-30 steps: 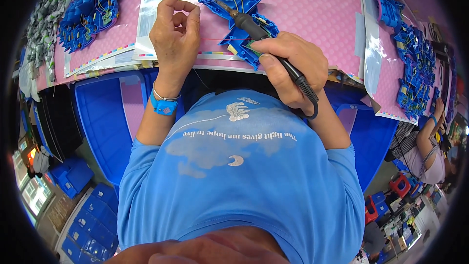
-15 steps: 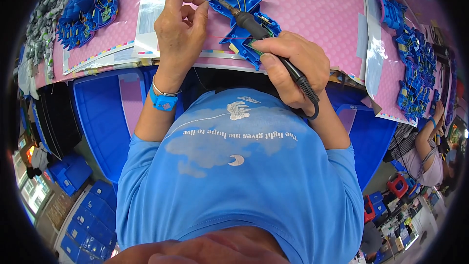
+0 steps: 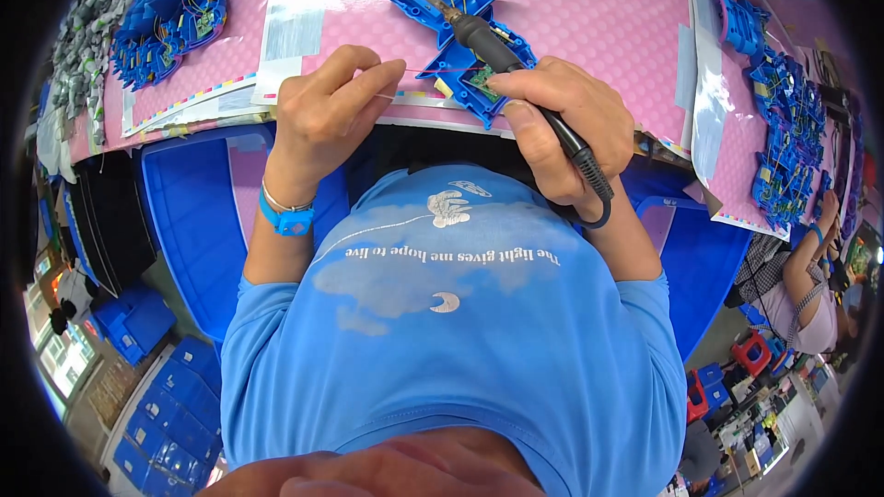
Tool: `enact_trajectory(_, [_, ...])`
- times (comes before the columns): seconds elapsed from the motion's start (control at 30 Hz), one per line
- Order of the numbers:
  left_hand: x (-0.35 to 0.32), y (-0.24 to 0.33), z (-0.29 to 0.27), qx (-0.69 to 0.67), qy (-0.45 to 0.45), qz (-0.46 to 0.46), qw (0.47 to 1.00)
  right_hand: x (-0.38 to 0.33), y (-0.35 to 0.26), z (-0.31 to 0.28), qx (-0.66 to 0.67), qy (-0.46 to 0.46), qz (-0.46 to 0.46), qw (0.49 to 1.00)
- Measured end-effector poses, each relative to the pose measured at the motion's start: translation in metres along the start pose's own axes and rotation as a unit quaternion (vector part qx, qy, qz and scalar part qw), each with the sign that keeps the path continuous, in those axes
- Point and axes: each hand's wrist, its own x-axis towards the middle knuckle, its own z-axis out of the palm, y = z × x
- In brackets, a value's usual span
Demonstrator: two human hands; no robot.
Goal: Soldering small blue plastic components for toys at a factory workbench.
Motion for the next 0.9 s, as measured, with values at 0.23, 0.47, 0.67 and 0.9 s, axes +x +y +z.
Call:
enact_trajectory(0.23, [0.017, -0.001, 0.002, 0.045, 0.071, 0.068, 0.994, 0.001, -0.003, -0.004, 0.001, 0.012, 0.016, 1.000])
enact_trajectory(0.47, [0.022, -0.023, 0.021, 0.057, 0.075, 0.063, 0.994, 0.000, 0.002, -0.002, 0.010, -0.007, 0.022, 1.000])
enact_trajectory(0.67, [0.023, -0.023, 0.025, 0.027, 0.067, 0.043, 0.996, 0.000, 0.005, -0.001, 0.003, -0.011, 0.028, 1.000])
enact_trajectory(0.9, [0.023, -0.023, 0.023, 0.021, 0.063, 0.033, 0.997, 0.002, 0.003, 0.002, -0.004, -0.016, 0.036, 0.999])
